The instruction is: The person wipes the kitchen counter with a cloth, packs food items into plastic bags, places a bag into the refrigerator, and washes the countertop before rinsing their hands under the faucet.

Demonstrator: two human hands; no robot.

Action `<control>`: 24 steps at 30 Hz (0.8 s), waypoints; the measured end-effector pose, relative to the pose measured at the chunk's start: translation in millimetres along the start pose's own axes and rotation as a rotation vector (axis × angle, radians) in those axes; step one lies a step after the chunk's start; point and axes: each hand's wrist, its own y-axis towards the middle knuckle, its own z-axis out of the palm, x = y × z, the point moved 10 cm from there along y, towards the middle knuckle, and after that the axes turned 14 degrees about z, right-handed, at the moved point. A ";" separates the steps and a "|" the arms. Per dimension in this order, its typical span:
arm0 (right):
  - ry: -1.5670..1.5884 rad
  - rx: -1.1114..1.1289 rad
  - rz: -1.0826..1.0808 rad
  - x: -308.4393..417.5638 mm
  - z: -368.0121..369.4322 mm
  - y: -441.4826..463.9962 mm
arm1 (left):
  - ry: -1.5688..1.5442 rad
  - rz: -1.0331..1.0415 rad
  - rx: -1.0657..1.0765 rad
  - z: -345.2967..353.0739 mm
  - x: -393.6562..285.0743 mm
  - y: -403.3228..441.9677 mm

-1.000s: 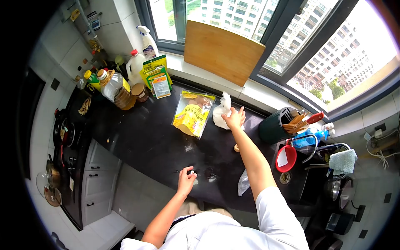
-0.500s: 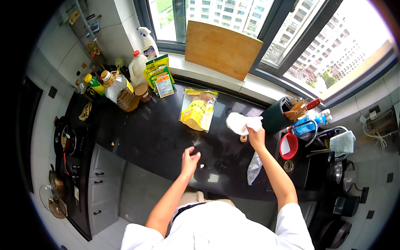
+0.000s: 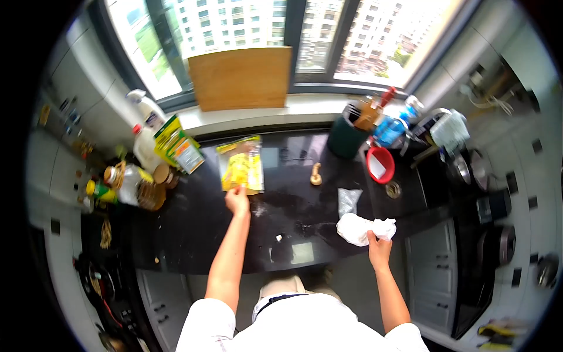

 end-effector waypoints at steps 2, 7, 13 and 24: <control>-0.053 -0.099 0.005 -17.0 -32.2 -17.8 | -0.037 0.116 -0.019 -12.4 -21.8 13.5; -0.048 -0.301 0.050 -48.1 -116.7 -71.4 | 0.015 0.597 -0.125 -44.1 -122.3 48.1; -0.007 -0.472 0.152 -165.6 -217.6 -173.2 | -0.005 0.844 0.287 -26.2 -275.5 -31.1; -0.015 -0.817 0.443 -329.3 -428.5 -433.7 | -0.329 1.173 0.907 27.4 -451.0 -507.9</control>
